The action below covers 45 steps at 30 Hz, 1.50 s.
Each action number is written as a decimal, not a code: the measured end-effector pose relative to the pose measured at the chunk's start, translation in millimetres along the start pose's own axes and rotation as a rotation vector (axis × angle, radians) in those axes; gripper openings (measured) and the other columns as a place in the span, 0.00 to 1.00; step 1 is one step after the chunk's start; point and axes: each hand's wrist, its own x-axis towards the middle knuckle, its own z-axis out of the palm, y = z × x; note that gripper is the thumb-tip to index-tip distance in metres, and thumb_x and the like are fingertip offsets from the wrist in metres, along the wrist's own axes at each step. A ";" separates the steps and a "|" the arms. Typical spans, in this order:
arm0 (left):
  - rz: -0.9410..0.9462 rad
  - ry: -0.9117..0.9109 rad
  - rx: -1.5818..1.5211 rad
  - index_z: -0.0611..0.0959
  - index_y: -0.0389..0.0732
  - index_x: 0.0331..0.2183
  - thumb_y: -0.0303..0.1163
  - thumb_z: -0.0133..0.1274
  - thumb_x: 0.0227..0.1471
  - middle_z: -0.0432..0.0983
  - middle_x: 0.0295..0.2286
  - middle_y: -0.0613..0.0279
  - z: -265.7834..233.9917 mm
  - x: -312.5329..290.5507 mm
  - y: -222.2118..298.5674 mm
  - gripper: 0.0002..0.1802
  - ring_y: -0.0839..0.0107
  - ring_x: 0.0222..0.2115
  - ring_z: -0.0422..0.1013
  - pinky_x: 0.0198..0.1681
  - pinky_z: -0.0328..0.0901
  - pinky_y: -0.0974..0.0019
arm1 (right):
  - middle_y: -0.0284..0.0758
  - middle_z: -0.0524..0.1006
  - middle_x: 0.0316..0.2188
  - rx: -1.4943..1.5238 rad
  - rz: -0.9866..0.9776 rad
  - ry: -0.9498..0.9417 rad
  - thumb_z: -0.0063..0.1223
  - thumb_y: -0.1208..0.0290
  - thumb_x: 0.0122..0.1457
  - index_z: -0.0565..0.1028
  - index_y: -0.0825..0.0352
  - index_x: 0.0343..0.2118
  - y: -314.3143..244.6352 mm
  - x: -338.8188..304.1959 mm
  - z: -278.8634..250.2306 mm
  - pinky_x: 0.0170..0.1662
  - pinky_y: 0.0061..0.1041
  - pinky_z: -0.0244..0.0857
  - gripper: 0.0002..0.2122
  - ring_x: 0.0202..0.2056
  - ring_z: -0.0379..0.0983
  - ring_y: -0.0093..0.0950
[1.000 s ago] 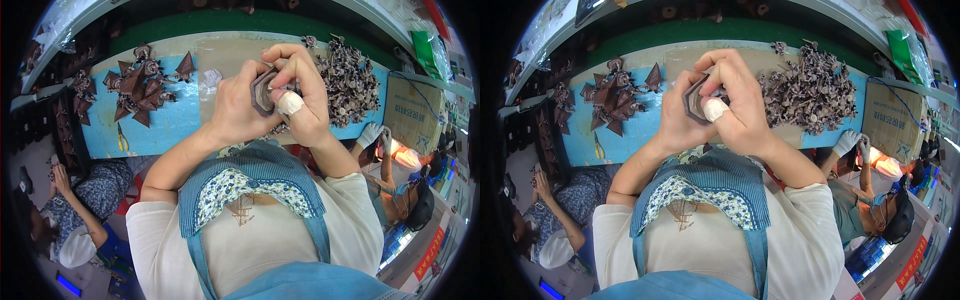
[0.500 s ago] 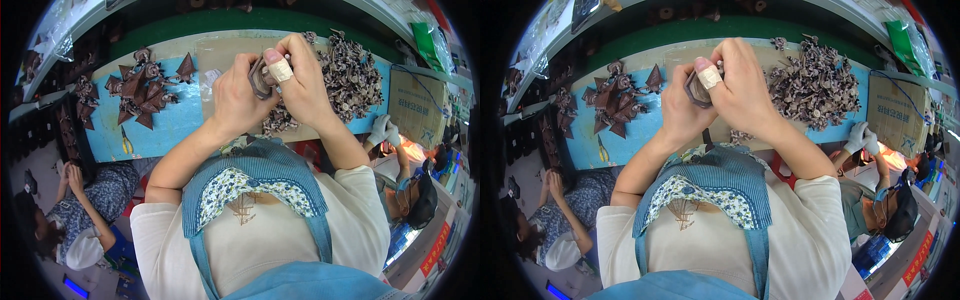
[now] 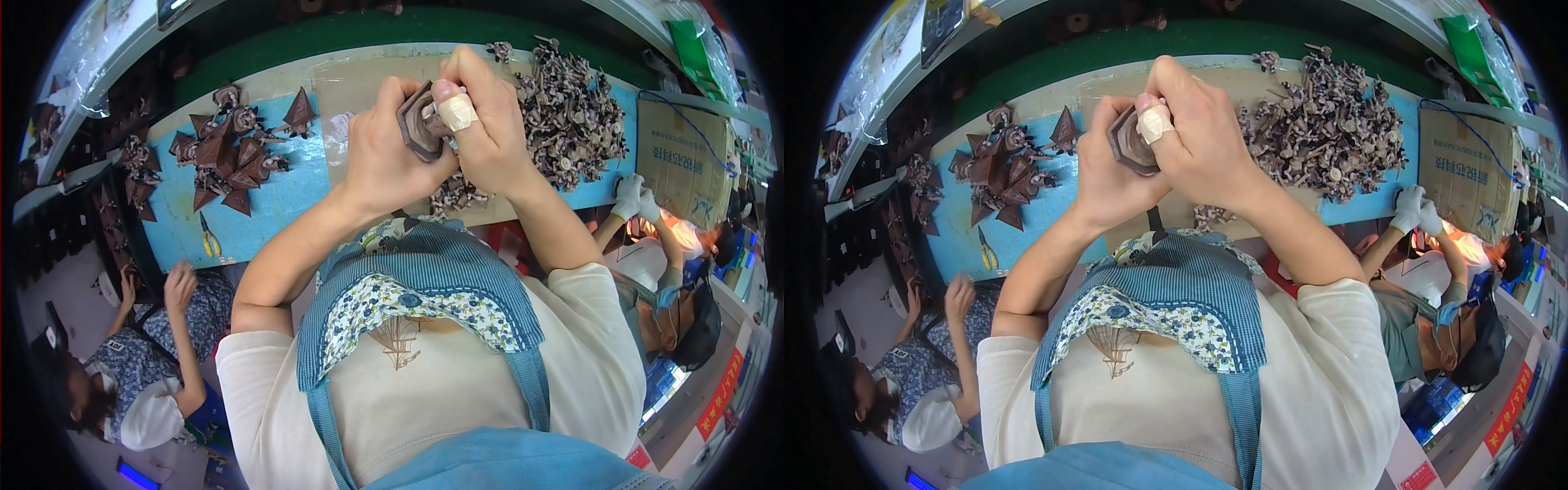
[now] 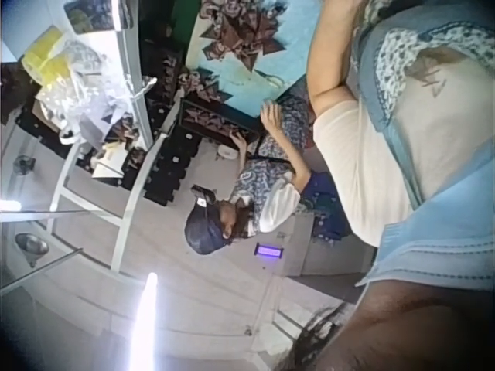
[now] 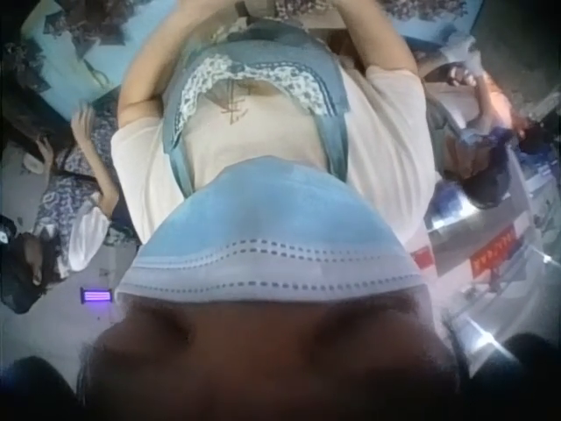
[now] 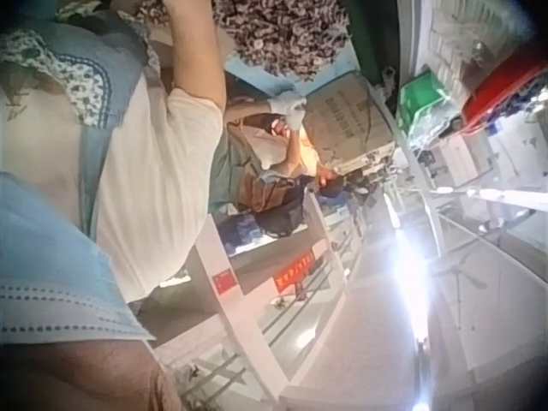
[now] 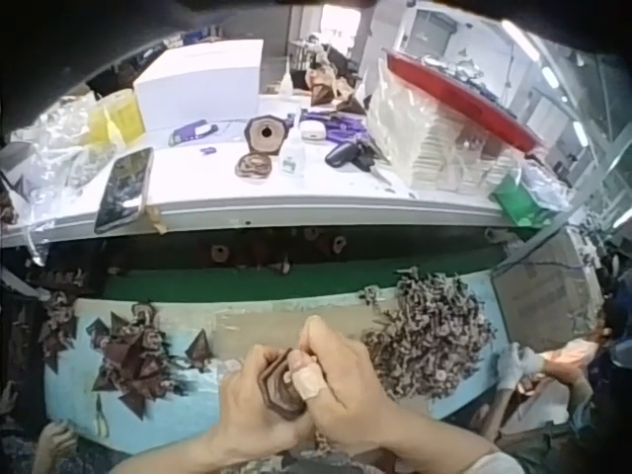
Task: The person assembles figurines by dispensing glue into the cavity of base pieces using a glue bottle and inserting miniature figures into the bases by hand.
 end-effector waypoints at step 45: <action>-0.856 0.344 -1.313 0.74 0.36 0.41 0.34 0.57 0.47 0.76 0.34 0.56 -94.4 -72.2 -179.2 0.19 0.66 0.38 0.72 0.41 0.67 0.67 | 0.42 0.71 0.37 -0.229 -0.250 -0.046 0.60 0.67 0.50 0.71 0.70 0.39 71.3 32.0 7.5 0.42 0.32 0.64 0.16 0.39 0.68 0.39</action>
